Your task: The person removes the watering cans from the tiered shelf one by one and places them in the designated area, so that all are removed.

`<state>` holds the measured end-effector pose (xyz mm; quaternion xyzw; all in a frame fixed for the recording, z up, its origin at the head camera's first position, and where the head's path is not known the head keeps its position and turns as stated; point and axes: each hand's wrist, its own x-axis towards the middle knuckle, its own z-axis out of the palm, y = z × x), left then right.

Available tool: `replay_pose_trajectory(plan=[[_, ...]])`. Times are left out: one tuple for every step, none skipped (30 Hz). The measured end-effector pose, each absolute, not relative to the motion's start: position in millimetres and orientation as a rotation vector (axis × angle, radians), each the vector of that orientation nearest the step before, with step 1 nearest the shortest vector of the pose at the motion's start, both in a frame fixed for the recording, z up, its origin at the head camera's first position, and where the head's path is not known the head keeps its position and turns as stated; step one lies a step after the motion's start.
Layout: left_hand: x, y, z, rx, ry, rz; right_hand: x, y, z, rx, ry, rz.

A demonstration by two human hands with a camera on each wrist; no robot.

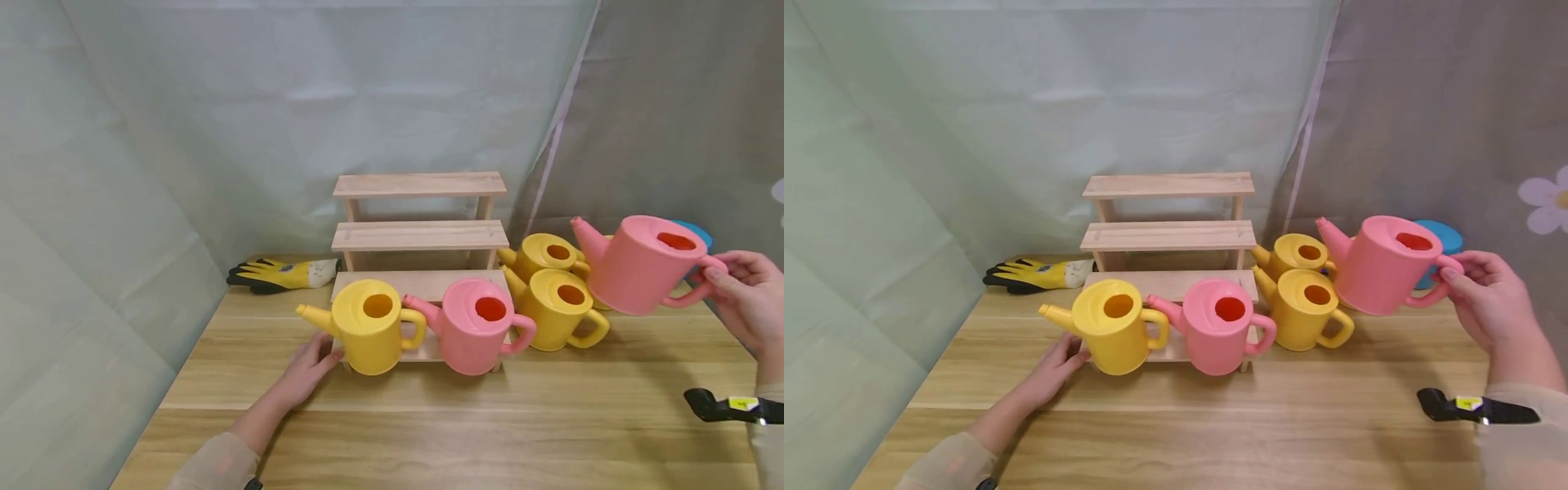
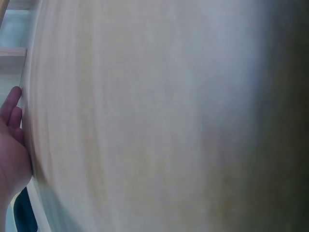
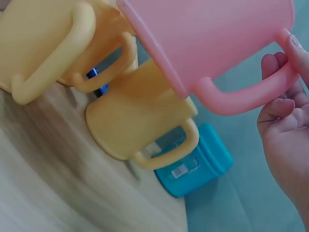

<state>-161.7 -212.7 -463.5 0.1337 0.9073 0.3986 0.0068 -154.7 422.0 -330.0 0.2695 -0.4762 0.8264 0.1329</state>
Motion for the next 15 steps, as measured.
replay_pose_trajectory(plan=[[-161.6,-213.0,-463.8,0.416,2.835,1.249,-153.7,423.4,-332.2,0.781,-1.375,2.406],[-161.4,-213.4,-464.0,0.408,2.831,1.248,-152.8,424.9,-334.2,0.783,-1.367,2.416],[-161.2,-213.6,-464.2,0.398,2.827,1.247,-151.9,426.3,-336.3,0.786,-1.35,2.428],[-161.0,-214.0,-464.4,0.387,2.822,1.244,-151.1,427.7,-338.3,0.792,-1.348,2.428],[-160.9,-214.3,-464.4,0.378,2.819,1.243,-150.1,429.0,-340.4,0.789,-1.332,2.437],[-160.9,-214.6,-464.6,0.369,2.815,1.241,-149.0,430.5,-342.8,0.797,-1.317,2.448],[-160.9,-214.8,-464.6,0.365,2.814,1.237,-147.8,431.6,-345.2,0.794,-1.308,2.454],[-161.0,-214.9,-464.4,0.363,2.814,1.234,-146.3,432.7,-347.9,0.789,-1.308,2.452],[-161.1,-215.0,-464.2,0.362,2.815,1.233,-144.8,433.7,-350.7,0.78,-1.311,2.448],[-161.2,-215.0,-463.8,0.363,2.817,1.231,-143.4,434.5,-353.2,0.775,-1.333,2.434],[-161.5,-215.0,-463.5,0.362,2.819,1.231,-141.4,435.3,-356.2,0.77,-1.326,2.439],[-161.7,-215.0,-463.1,0.363,2.821,1.231,-139.8,435.9,-359.0,0.763,-1.336,2.432],[-161.9,-214.9,-462.7,0.364,2.822,1.229,-138.2,436.3,-361.6,0.751,-1.344,2.428],[-162.1,-214.8,-462.4,0.364,2.821,1.228,-136.7,436.9,-364.4,0.74,-1.36,2.416],[-162.2,-214.8,-462.2,0.36,2.821,1.226,-135.4,437.5,-367.2,0.725,-1.369,2.414]])
